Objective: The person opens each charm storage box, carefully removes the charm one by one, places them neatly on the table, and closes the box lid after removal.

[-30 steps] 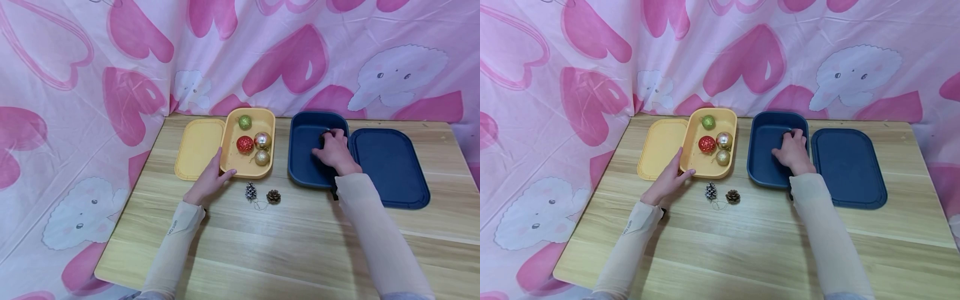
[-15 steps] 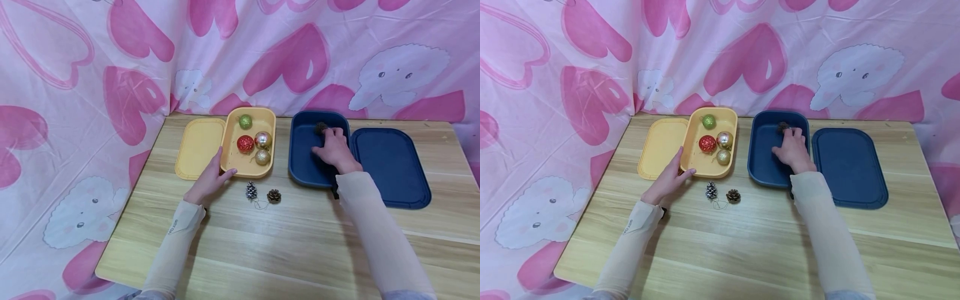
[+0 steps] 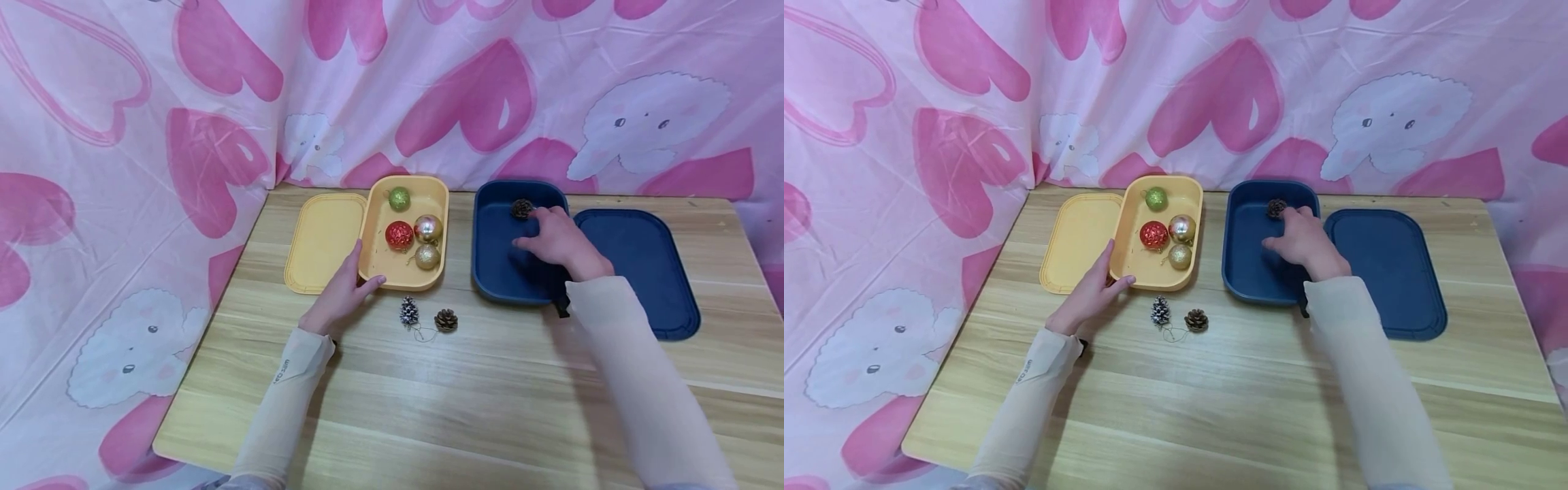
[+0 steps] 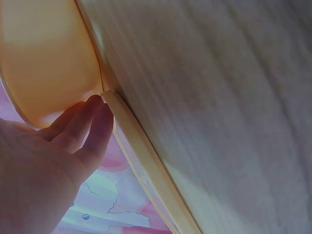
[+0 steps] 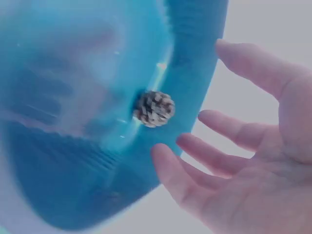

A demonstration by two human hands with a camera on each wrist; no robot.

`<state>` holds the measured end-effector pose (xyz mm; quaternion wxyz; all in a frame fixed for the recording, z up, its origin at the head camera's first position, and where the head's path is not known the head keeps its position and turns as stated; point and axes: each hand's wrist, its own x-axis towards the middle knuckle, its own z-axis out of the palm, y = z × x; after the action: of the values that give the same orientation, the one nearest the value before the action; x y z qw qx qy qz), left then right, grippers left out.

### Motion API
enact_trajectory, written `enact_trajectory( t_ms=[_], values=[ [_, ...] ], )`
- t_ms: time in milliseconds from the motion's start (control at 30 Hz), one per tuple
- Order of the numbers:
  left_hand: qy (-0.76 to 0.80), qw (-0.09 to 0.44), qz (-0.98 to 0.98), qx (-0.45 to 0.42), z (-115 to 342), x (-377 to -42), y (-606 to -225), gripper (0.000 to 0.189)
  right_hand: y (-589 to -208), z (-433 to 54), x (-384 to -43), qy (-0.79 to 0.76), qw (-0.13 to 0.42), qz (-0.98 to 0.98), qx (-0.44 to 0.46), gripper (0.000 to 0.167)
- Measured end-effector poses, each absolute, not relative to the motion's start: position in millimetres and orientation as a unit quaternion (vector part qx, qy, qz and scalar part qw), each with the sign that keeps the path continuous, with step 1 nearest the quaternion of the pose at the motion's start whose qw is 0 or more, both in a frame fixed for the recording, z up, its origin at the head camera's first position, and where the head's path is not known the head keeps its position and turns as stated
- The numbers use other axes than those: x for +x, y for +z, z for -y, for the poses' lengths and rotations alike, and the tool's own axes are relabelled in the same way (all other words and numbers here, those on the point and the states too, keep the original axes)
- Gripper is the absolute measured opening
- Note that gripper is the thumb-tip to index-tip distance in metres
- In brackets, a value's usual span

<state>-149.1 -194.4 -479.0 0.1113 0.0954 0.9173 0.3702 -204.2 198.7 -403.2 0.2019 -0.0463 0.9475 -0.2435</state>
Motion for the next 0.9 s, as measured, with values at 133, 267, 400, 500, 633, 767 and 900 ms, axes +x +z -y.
enact_trajectory(
  t_ms=[133,267,400,500,633,767,900],
  values=[
    [0.373,0.112,-0.916,0.094,195,-149,-479,0.099,-395,-198,-209,-0.237,0.193,-0.951,-0.052,0.067],
    [0.375,0.115,-0.915,0.096,195,-150,-481,0.098,-394,-196,-220,-0.227,0.192,-0.953,-0.057,0.068],
    [0.375,0.114,-0.915,0.096,194,-149,-480,0.098,-398,-195,-232,-0.214,0.202,-0.954,-0.063,0.069],
    [0.376,0.114,-0.914,0.097,194,-149,-480,0.099,-403,-193,-240,-0.206,0.208,-0.954,-0.068,0.068],
    [0.379,0.116,-0.913,0.095,194,-148,-479,0.099,-409,-191,-245,-0.200,0.211,-0.954,-0.070,0.067],
    [0.379,0.116,-0.913,0.094,194,-148,-479,0.099,-412,-189,-248,-0.193,0.222,-0.953,-0.076,0.064],
    [0.377,0.115,-0.914,0.094,195,-149,-480,0.099,-414,-189,-249,-0.189,0.229,-0.951,-0.080,0.064]
  ],
)
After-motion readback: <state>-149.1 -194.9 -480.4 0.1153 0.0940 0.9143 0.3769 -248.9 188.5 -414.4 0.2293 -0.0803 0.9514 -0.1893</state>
